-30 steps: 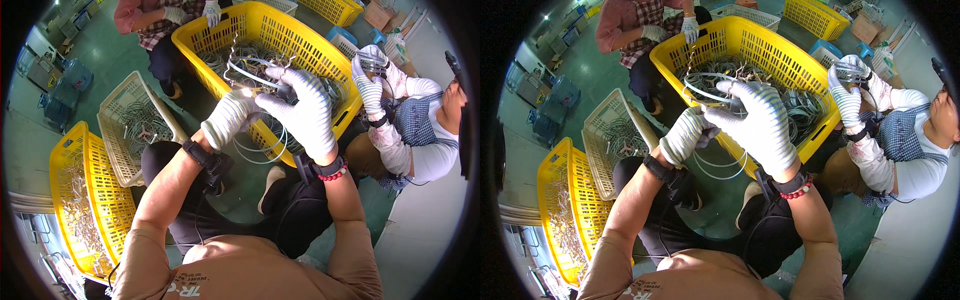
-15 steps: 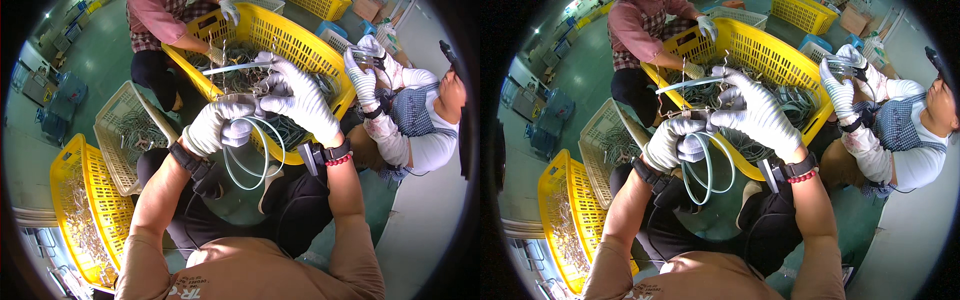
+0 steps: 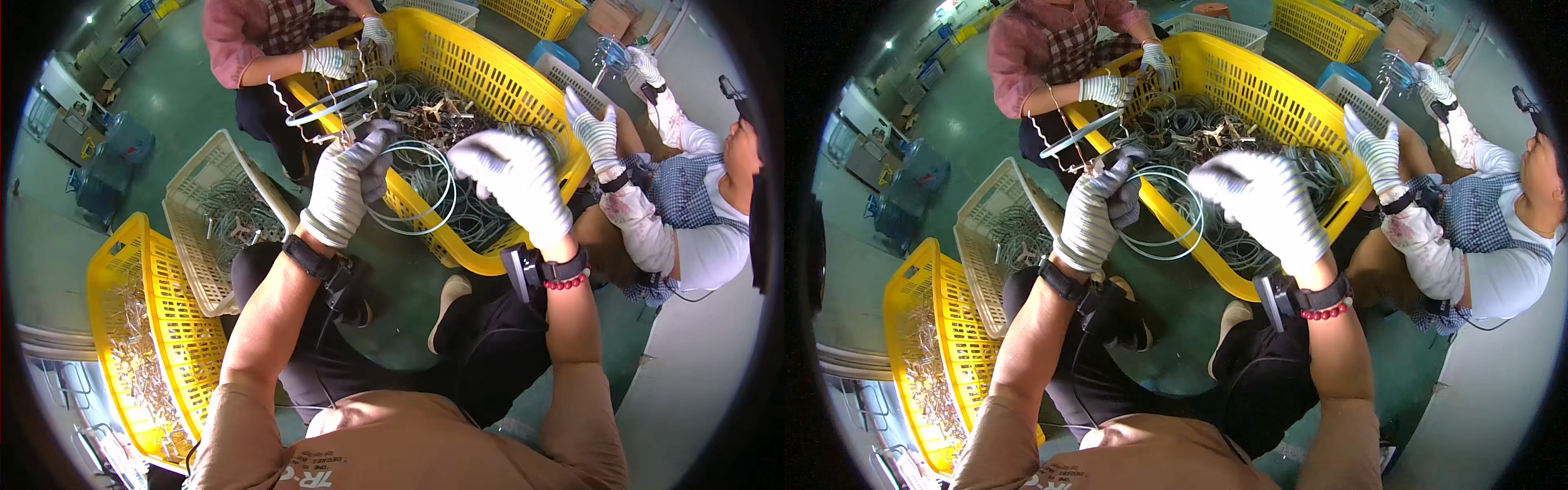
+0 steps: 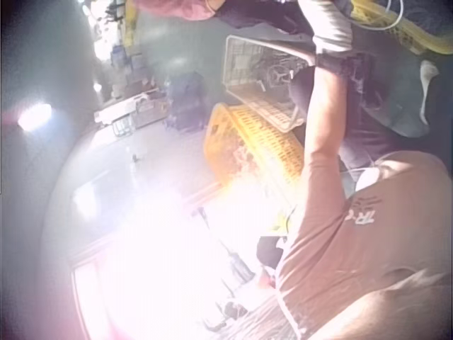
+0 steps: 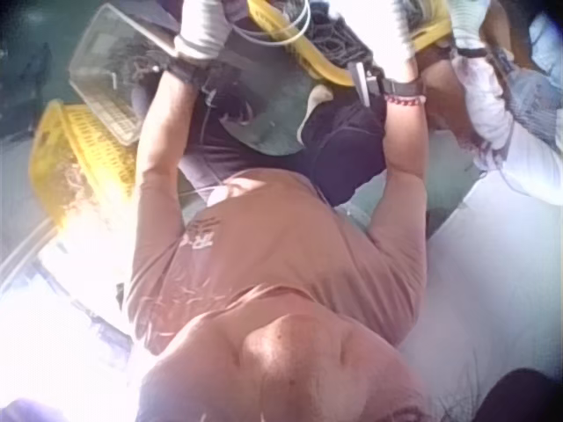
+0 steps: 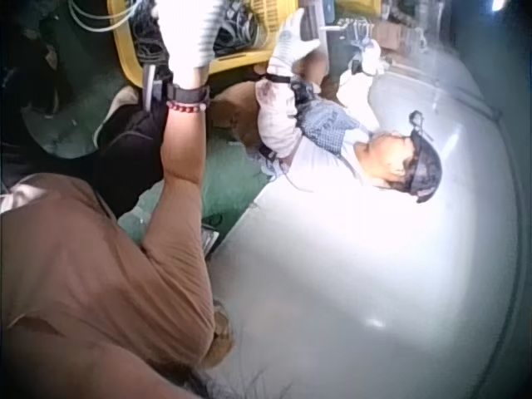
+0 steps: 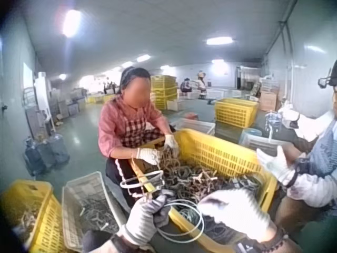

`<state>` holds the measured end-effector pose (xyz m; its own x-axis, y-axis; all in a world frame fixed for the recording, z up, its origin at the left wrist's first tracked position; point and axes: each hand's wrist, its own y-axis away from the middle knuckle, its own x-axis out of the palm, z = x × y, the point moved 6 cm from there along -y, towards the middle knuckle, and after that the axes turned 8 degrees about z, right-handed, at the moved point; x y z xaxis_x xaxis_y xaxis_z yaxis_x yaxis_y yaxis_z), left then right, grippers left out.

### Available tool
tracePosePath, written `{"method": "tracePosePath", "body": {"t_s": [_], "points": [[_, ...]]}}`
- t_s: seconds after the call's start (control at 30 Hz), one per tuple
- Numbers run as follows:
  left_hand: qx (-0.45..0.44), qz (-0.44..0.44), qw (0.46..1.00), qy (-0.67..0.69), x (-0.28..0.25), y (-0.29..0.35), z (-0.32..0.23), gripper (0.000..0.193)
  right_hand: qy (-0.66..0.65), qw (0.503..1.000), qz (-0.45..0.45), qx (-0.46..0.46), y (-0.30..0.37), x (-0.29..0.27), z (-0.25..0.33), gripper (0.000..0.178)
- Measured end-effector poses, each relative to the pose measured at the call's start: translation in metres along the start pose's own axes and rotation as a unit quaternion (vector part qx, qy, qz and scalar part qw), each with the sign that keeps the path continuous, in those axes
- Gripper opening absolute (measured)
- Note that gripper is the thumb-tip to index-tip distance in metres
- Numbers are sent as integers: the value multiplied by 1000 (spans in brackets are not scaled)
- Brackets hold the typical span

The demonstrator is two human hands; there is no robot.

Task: The person is manually assembling metal wire components and placing them into baskets in a factory setting.

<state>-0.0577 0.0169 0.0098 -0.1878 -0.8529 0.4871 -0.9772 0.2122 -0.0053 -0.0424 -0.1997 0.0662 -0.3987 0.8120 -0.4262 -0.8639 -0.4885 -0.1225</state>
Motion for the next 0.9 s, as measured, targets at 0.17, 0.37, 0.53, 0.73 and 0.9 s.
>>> {"method": "tracePosePath", "body": {"t_s": [0.17, 0.37, 0.53, 0.73, 0.9], "points": [[30, -80, 996, -24, -17, 0, 8, 19, -164, 979, 98, 69, -1, 38, -12, 21], [39, -136, 987, -81, -46, 1, 13, 14, -215, 976, -8, 40, -1, -14, -24, 25], [91, -57, 991, -76, -35, 19, 22, 19, -261, 959, -108, -26, -12, -28, -30, 31], [10, 6, 993, -115, -12, 18, 32, 31, -270, 949, -163, 18, -9, -28, -35, 32], [31, 6, 886, -463, 19, 4, -15, 20, -303, 935, -186, 1, -17, -36, -44, 31]]}}
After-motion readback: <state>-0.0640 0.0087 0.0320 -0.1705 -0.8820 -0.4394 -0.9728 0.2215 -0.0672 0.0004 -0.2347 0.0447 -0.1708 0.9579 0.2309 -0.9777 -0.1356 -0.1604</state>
